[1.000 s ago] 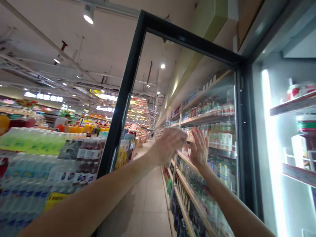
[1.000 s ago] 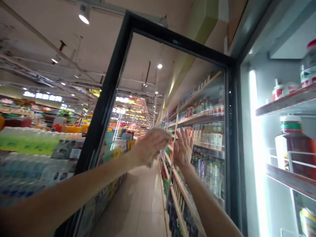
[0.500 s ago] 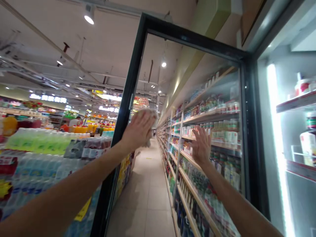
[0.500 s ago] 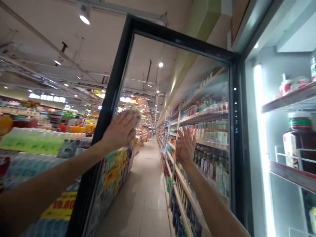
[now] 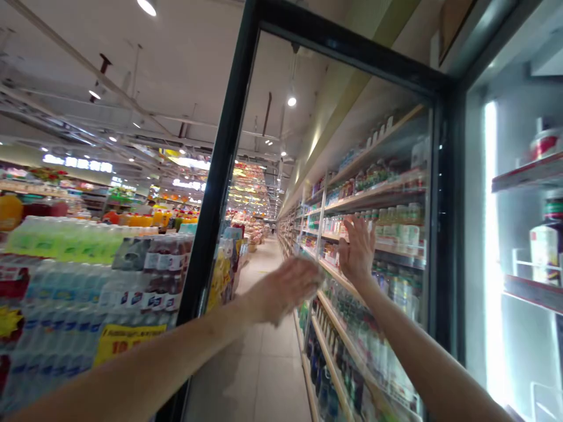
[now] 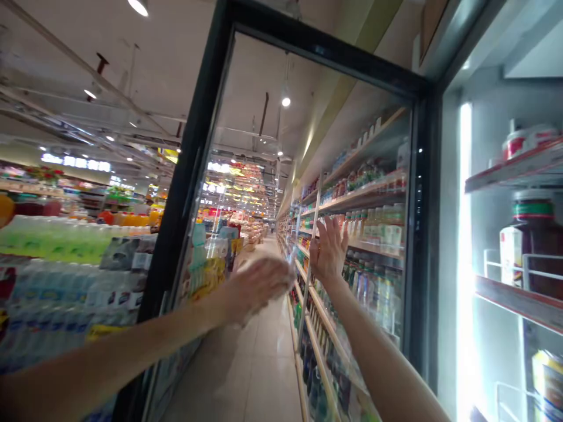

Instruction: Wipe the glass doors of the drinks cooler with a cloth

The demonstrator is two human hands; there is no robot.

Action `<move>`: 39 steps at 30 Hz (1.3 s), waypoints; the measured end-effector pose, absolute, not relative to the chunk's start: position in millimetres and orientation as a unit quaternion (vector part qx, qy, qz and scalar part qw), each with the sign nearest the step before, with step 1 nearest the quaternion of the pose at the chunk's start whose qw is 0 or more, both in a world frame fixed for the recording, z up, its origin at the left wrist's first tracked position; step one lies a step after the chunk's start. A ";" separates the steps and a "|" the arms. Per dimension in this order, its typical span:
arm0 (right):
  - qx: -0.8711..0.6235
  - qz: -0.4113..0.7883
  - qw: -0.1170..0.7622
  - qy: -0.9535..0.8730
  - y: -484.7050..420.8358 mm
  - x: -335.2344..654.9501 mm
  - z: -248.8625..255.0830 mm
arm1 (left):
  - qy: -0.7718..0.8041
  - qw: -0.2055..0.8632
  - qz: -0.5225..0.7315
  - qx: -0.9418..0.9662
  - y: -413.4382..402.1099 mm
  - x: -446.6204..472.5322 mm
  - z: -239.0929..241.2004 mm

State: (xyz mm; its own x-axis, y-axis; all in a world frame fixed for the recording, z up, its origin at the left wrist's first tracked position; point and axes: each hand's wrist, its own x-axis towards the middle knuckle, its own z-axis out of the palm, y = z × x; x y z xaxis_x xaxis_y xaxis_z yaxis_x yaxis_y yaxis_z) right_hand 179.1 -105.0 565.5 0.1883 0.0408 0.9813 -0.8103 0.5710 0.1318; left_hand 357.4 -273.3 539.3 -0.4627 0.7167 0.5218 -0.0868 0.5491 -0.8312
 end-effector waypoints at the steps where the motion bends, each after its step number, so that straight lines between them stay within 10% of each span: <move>1: 0.344 0.304 0.686 -0.564 -104.8 179.7 565.4 | -0.738 0.431 0.447 -0.263 -271.2 357.0 531.2; 39: 0.261 0.356 0.621 -0.648 -57.8 150.9 515.4 | -0.777 0.520 0.326 -0.139 -207.5 311.4 546.6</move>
